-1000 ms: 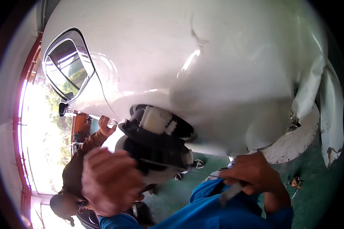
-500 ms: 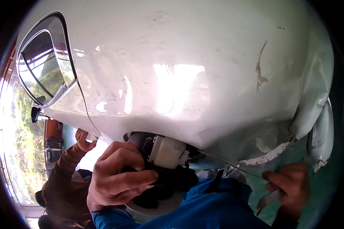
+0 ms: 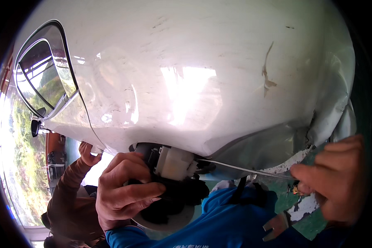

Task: The person uses a metal pry tool to detach and remove the fuel filler door assembly from the rear side of a white car. They pry around the edges, release clips, and pull the assembly away, exposing the fuel filler neck. The removed part is then placed inside the vehicle.

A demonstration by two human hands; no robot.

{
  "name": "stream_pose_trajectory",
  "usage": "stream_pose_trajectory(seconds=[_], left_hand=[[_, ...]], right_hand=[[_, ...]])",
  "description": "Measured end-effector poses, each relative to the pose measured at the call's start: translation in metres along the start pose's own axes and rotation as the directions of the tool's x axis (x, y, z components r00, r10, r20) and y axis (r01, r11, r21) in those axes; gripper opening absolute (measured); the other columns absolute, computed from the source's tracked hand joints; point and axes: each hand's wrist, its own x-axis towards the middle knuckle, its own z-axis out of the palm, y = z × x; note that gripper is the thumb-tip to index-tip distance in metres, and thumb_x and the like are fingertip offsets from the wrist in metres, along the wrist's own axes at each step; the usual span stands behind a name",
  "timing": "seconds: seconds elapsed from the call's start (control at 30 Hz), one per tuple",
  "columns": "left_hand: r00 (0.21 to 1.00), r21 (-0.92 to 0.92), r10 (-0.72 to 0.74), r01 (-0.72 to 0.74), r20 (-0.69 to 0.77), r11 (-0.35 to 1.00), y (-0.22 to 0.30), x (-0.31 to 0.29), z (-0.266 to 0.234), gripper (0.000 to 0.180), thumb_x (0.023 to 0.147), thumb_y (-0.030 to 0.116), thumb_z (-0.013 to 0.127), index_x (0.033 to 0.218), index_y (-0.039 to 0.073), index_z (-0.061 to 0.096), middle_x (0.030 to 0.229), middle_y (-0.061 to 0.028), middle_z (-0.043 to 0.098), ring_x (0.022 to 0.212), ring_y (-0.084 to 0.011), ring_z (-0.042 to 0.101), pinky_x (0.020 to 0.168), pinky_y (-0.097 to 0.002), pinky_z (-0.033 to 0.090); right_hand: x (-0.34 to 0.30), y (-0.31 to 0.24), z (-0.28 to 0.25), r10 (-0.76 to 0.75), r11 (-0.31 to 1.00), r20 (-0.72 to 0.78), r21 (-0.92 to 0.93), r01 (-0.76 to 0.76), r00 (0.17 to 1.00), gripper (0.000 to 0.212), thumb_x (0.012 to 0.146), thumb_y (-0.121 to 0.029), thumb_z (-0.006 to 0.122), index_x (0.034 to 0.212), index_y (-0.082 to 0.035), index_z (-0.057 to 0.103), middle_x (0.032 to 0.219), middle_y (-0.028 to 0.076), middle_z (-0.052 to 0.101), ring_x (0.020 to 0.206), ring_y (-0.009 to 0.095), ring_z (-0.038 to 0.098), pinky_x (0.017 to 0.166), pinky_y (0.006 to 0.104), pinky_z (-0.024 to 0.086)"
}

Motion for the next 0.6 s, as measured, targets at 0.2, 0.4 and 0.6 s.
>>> stream_pose_trajectory(seconds=[0.2,0.4,0.6], left_hand=[[0.999,0.024,0.000,-0.001,0.038,1.000,0.006,-0.002,-0.009,0.023,0.073,0.025,0.085,0.092,0.014,0.079,0.083,-0.0036,0.060,0.084,-0.0238,0.061,0.087,-0.0434,0.050],[0.998,0.020,0.030,-0.031,0.062,0.999,-0.003,-0.009,-0.012,0.023,0.075,0.021,0.085,0.095,0.011,0.078,0.085,-0.0043,0.060,0.084,-0.0243,0.060,0.083,-0.0427,0.048],[0.992,-0.052,0.086,-0.082,0.088,0.995,-0.002,0.001,-0.008,0.023,0.077,0.020,0.084,0.096,0.009,0.077,0.085,-0.0040,0.058,0.083,-0.0246,0.058,0.078,-0.0393,0.046]], right_hand=[[0.030,0.005,-0.022,-0.147,0.989,0.094,-0.020,0.150,0.985,0.026,0.062,-0.005,0.073,0.088,-0.004,0.071,0.060,0.006,0.058,0.055,0.021,0.059,0.058,0.0367,0.041],[0.063,0.010,-0.028,-0.269,0.963,0.178,0.041,0.266,0.947,0.025,0.063,-0.005,0.072,0.088,-0.004,0.071,0.060,0.006,0.058,0.056,0.020,0.060,0.058,0.0347,0.042],[0.057,0.016,-0.040,-0.269,0.963,0.225,0.071,0.259,0.936,0.023,0.064,-0.005,0.070,0.088,-0.004,0.070,0.061,0.006,0.059,0.057,0.019,0.060,0.059,0.0327,0.044]])
